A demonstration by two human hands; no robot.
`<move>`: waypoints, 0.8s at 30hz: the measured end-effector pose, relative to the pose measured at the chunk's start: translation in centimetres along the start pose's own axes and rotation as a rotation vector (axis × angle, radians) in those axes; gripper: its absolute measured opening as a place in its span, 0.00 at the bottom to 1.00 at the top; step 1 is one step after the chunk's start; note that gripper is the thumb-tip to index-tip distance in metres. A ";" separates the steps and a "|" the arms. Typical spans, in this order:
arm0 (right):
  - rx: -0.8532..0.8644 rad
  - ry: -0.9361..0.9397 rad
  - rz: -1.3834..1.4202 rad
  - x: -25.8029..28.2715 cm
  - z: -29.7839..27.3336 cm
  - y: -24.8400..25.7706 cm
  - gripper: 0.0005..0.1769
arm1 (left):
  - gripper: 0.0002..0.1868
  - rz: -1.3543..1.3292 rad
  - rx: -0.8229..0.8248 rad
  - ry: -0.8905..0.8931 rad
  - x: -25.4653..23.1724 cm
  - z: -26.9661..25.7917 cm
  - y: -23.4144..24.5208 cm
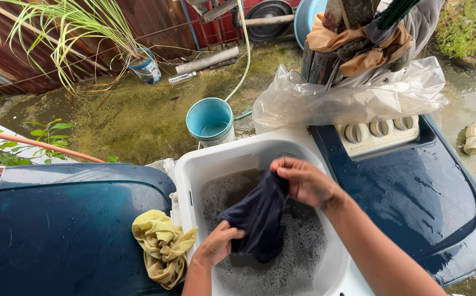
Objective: The person washes clothes by hand in a basin of soapy water. They scrub several items, including a light blue denim piece and multiple black garments, wring them out, and place them into a laundry basket.
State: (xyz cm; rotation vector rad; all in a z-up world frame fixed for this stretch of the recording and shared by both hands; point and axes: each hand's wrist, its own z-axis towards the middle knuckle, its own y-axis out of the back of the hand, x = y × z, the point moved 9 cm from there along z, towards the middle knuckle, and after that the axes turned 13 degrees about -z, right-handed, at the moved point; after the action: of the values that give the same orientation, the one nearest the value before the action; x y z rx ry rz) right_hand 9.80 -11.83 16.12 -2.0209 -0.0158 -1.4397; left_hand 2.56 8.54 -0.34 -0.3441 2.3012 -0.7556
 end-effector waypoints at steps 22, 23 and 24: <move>-0.638 -0.079 -1.290 -9.8 1.4 17.1 0.13 | 0.18 0.702 -0.311 -0.233 -8.8 5.9 -1.7; -0.603 -0.122 -1.294 -11.6 1.7 16.9 0.13 | 0.18 0.691 -0.333 -0.250 -6.7 8.3 1.1; -0.572 -0.186 -1.288 -13.4 1.9 16.8 0.14 | 0.19 0.759 -0.374 -0.288 -4.7 10.6 3.7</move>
State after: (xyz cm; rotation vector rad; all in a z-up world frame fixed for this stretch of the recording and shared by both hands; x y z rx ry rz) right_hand 12.23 -19.46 -3.89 -2.7566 -1.3293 -2.1021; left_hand 13.06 9.01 -6.40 0.2487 2.0463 0.0995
